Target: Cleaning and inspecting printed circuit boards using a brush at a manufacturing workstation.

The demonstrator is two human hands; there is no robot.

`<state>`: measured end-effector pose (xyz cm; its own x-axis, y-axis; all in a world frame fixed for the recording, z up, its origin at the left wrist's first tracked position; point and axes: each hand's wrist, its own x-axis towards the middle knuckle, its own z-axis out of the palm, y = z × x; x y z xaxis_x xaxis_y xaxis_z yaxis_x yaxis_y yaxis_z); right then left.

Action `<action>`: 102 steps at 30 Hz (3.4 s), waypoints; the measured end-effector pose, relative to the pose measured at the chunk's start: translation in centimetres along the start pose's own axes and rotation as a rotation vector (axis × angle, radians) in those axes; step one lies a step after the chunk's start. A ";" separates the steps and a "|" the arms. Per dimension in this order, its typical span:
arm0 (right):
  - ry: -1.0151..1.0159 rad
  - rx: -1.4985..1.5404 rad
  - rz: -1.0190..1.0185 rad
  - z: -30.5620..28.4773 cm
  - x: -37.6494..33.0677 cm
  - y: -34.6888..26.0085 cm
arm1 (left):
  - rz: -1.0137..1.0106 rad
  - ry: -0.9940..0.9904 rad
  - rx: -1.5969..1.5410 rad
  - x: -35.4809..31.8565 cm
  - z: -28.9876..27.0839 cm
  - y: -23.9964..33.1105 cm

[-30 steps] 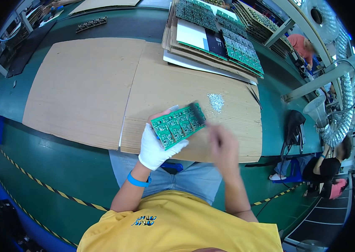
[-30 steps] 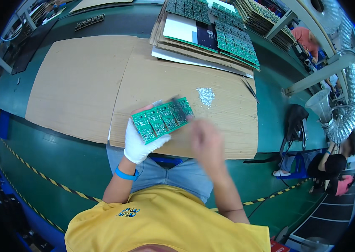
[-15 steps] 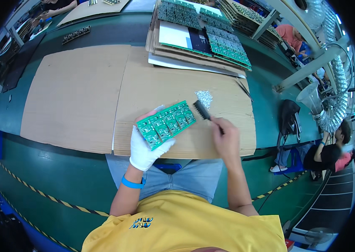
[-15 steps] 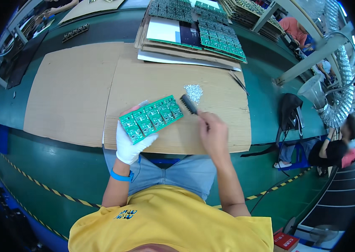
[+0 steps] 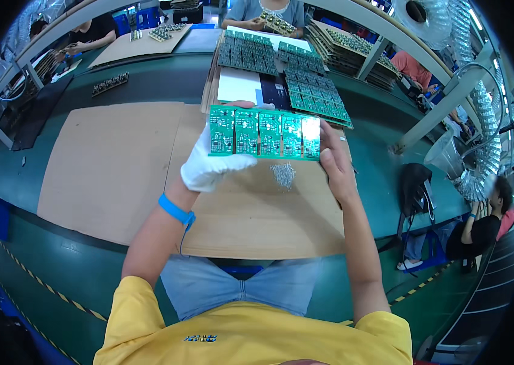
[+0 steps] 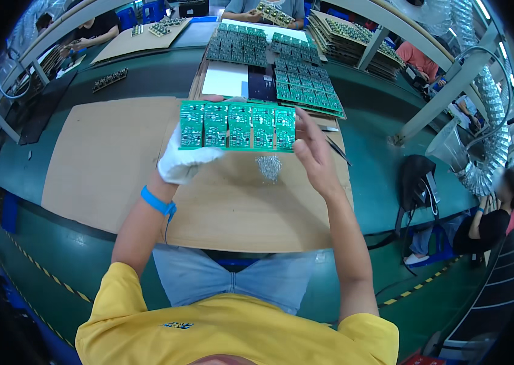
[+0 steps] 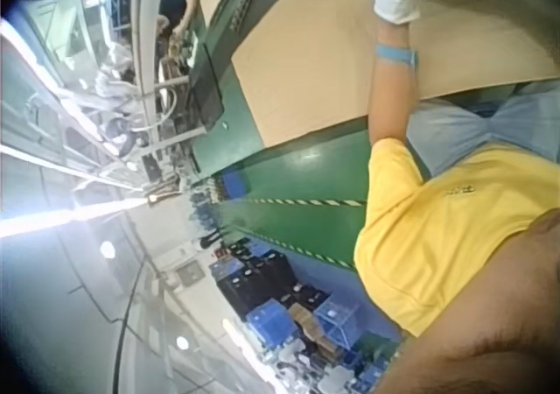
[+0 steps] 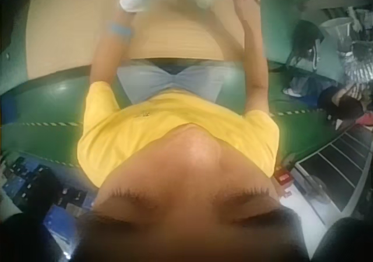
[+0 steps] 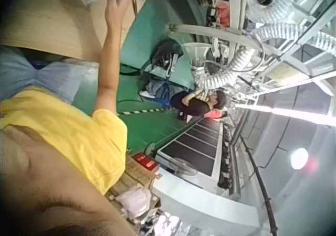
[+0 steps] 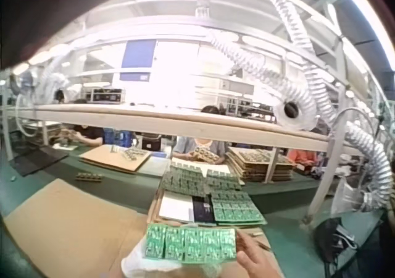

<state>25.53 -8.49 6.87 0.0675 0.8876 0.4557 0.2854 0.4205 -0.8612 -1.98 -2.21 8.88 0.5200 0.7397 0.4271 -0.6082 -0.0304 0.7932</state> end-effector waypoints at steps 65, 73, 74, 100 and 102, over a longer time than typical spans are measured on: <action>0.146 -1.166 0.208 -7.6 3.3 10.1 | -0.299 0.212 -0.825 1.1 -4.9 -6.7; 0.139 -1.136 0.312 -7.2 3.2 10.2 | -0.309 0.231 -0.824 1.3 -5.1 -6.6; 0.137 -1.136 0.313 -7.2 3.2 10.2 | -0.307 0.220 -0.819 1.3 -5.2 -6.6; 0.097 -1.270 0.341 -7.4 2.2 10.2 | -0.307 0.249 -0.780 1.2 -5.0 -6.9; 0.082 -1.270 0.335 -7.4 2.3 10.2 | -0.307 0.257 -0.778 1.1 -4.9 -7.0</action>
<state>35.69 -3.60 0.83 0.3546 0.8809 0.3135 0.9347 -0.3248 -0.1445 -0.09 2.13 1.73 0.6342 0.7710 0.0579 -0.7486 0.5936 0.2955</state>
